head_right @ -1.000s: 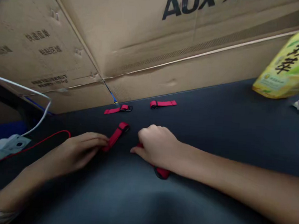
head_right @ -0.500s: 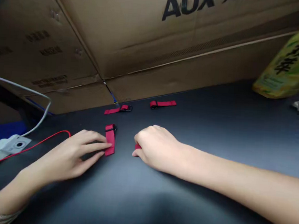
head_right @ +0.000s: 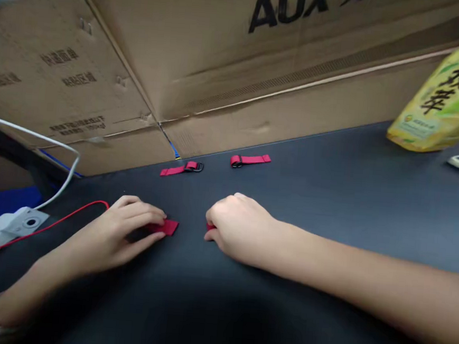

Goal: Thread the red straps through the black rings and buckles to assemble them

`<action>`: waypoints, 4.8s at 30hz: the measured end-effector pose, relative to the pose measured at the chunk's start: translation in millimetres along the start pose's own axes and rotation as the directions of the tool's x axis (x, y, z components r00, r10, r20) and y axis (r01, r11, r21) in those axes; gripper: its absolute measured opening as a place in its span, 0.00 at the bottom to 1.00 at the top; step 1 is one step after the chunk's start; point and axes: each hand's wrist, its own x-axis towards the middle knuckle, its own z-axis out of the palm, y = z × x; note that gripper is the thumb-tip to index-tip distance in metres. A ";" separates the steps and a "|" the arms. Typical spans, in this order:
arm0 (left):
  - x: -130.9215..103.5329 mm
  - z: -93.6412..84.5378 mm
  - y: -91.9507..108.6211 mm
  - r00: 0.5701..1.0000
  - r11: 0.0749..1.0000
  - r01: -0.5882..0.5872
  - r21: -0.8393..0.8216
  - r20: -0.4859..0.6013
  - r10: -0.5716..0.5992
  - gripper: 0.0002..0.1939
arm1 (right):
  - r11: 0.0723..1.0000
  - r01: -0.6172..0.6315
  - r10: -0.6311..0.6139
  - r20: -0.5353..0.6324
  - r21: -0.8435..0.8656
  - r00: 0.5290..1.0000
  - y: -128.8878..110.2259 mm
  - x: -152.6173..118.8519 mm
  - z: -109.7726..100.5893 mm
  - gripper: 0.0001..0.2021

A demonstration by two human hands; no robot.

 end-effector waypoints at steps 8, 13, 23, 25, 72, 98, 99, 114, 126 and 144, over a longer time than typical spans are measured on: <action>0.3 0.6 -0.8 0.999 0.995 0.042 -0.090 0.011 -0.041 0.09 | 1.000 -0.005 0.006 0.026 -0.020 1.000 -2.2 -0.9 0.2 0.11; -0.9 3.2 -3.1 0.998 0.976 0.055 -0.213 -0.006 -0.057 0.08 | 1.000 0.006 -0.005 0.033 -0.024 0.999 -2.8 0.3 1.1 0.11; 2.8 6.3 -11.5 0.992 0.947 0.104 -0.304 -0.041 -0.122 0.11 | 0.999 0.010 -0.007 0.082 -0.034 0.997 -6.8 -0.7 -3.5 0.11; 4.0 5.7 -11.2 0.992 0.951 0.089 -0.296 -0.057 -0.110 0.11 | 0.999 0.026 -0.023 0.076 -0.036 0.997 -6.9 -1.2 -3.7 0.11; 1.3 -3.0 -7.9 0.991 0.979 0.136 -0.151 0.036 -0.132 0.17 | 0.998 -0.037 0.030 -0.146 -0.047 0.989 -6.1 -0.6 20.3 0.14; -1.3 -4.0 -5.1 0.959 0.956 0.282 -0.077 0.056 -0.278 0.11 | 0.970 0.228 -0.209 -0.191 0.086 0.959 19.9 8.7 14.7 0.22; -1.1 -3.6 -5.2 0.955 0.953 0.294 -0.073 0.066 -0.290 0.12 | 0.968 0.239 -0.220 -0.197 0.082 0.955 20.8 9.0 15.7 0.22; -1.2 -2.6 -5.0 0.927 0.929 0.365 -0.064 0.124 -0.355 0.15 | 0.942 0.330 -0.315 -0.181 0.057 0.932 25.4 11.7 19.4 0.19; -3.0 -3.3 -8.0 0.949 0.949 0.305 -0.079 0.111 -0.295 0.11 | 0.995 0.081 -0.092 -0.250 -0.056 0.964 25.4 13.6 25.0 0.23; -7.2 1.2 -9.5 0.950 0.946 0.313 -0.087 0.047 -0.309 0.13 | 0.981 0.192 -0.177 -0.281 0.027 0.943 27.8 12.1 24.0 0.21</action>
